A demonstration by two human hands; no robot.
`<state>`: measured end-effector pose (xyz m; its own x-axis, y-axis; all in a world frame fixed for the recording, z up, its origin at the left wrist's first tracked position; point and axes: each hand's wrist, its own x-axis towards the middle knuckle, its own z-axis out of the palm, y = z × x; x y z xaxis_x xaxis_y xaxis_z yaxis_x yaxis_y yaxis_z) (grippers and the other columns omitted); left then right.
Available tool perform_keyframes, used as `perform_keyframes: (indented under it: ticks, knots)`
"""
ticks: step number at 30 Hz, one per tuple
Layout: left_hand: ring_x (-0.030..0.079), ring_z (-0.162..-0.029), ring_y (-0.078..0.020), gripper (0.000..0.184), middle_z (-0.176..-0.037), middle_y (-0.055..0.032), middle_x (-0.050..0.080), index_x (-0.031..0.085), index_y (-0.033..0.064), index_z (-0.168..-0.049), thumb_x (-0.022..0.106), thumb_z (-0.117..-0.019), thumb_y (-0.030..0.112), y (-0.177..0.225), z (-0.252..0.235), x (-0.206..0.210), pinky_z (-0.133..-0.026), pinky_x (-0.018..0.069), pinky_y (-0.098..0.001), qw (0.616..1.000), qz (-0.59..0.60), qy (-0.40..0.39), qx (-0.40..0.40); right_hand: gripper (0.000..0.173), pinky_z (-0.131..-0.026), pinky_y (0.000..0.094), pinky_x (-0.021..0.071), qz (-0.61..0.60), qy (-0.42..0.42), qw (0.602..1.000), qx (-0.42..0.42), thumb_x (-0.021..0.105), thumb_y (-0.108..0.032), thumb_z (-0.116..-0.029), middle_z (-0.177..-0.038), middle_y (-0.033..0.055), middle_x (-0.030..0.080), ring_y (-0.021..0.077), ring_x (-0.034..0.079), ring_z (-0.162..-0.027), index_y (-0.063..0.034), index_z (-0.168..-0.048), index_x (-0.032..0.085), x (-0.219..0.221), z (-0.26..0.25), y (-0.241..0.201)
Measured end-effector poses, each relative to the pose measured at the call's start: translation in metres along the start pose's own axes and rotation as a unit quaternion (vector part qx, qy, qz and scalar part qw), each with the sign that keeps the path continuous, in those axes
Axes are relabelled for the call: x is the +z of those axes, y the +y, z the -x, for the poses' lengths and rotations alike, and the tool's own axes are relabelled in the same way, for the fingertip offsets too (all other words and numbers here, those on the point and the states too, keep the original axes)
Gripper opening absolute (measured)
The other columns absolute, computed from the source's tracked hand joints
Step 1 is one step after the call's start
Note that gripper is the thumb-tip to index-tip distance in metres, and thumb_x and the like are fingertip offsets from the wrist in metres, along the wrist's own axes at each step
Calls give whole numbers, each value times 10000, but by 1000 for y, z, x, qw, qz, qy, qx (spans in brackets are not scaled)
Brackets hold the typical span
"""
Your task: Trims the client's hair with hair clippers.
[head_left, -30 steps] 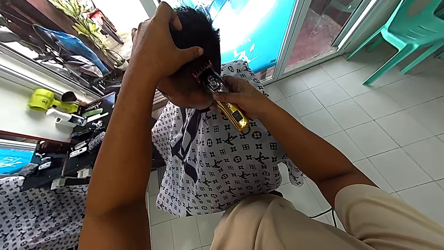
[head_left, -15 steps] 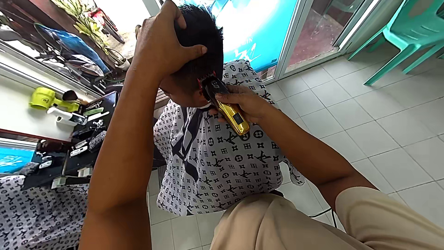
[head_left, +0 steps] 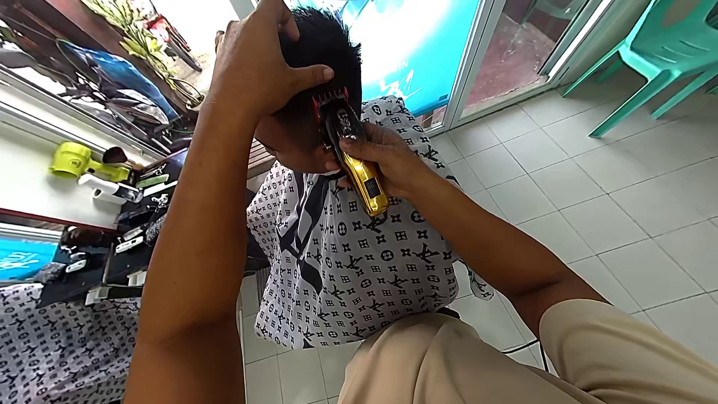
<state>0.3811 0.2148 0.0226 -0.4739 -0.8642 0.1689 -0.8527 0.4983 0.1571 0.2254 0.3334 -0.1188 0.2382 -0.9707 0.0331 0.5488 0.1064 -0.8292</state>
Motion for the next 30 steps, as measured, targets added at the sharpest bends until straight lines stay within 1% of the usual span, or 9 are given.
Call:
perform_keyframes:
  ticks: [2, 4, 5, 10, 15, 19, 21, 25, 30]
  knots:
    - [564, -1244, -408, 760, -1260, -197, 643, 574, 114, -1329, 741, -821, 654, 1, 0, 0, -1058, 350, -677, 1000, 1, 1, 2, 302, -738, 401, 643, -4, 8, 999, 42, 585, -133, -1028, -1059, 144, 687, 255, 733, -908, -52, -1291, 461, 0, 4, 9]
    - [569, -1238, -407, 758, -1257, -198, 645, 568, 107, -1329, 742, -824, 645, 0, 1, -1, -1051, 355, -674, 1000, -1, 2, 5, 293, -746, 404, 642, -16, 15, 996, 83, 580, -114, -1028, -1062, 144, 680, 257, 731, -911, -45, -1294, 477, 1, 6, 13]
    - [571, -1237, -408, 761, -1258, -201, 644, 568, 107, -1333, 741, -824, 646, 0, 0, 0, -1050, 361, -673, 1000, -1, 2, 5, 286, -750, 405, 643, -24, 16, 996, 81, 576, -103, -1027, -1063, 146, 682, 258, 732, -917, -39, -1290, 480, 3, 6, 12]
    - [568, -1242, -415, 782, -1257, -210, 647, 580, 110, -1339, 743, -812, 665, 0, -1, 1, -1063, 347, -676, 1000, -6, 3, 3, 323, -780, 415, 637, -25, 19, 999, -8, 578, -122, -1025, -1076, 153, 680, 256, 725, -943, -41, -1310, 449, 19, 1, 5]
    - [578, -1226, -391, 775, -1234, -192, 652, 570, 113, -1324, 741, -810, 666, 0, 0, -1, -1065, 347, -658, 1000, -19, 4, 9, 324, -786, 436, 633, -40, 30, 997, 64, 592, -100, -1017, -1088, 154, 677, 271, 722, -954, -41, -1310, 469, 20, 5, 20]
    - [576, -1224, -426, 790, -1233, -219, 652, 575, 110, -1335, 727, -814, 683, 0, -2, -1, -1055, 350, -680, 1000, -26, 1, 14, 317, -790, 428, 634, -58, 33, 998, -12, 572, -100, -1026, -1077, 152, 666, 263, 718, -954, -36, -1314, 459, 33, 0, 9]
    - [571, -1228, -425, 793, -1236, -214, 650, 575, 108, -1328, 731, -807, 686, 0, -2, -1, -1058, 352, -672, 1000, -24, 2, 16, 354, -791, 444, 632, -54, 33, 998, -12, 586, -109, -1021, -1101, 162, 658, 273, 712, -966, -36, -1339, 447, 35, 0, 17]
    - [571, -1222, -419, 772, -1228, -201, 649, 571, 106, -1318, 736, -816, 668, -4, -3, -5, -1048, 369, -666, 999, -21, -6, 29, 327, -809, 451, 629, -71, 35, 996, 42, 592, -97, -1023, -1112, 164, 661, 276, 713, -983, -30, -1318, 466, 34, 3, 32]
    - [567, -1231, -434, 764, -1242, -215, 645, 576, 97, -1320, 737, -825, 656, -5, -4, -6, -1061, 355, -676, 999, -29, -12, 34, 337, -824, 439, 622, -89, 32, 995, -27, 557, -119, -1039, -1100, 170, 658, 271, 709, -966, -33, -1343, 441, 44, -3, 17]
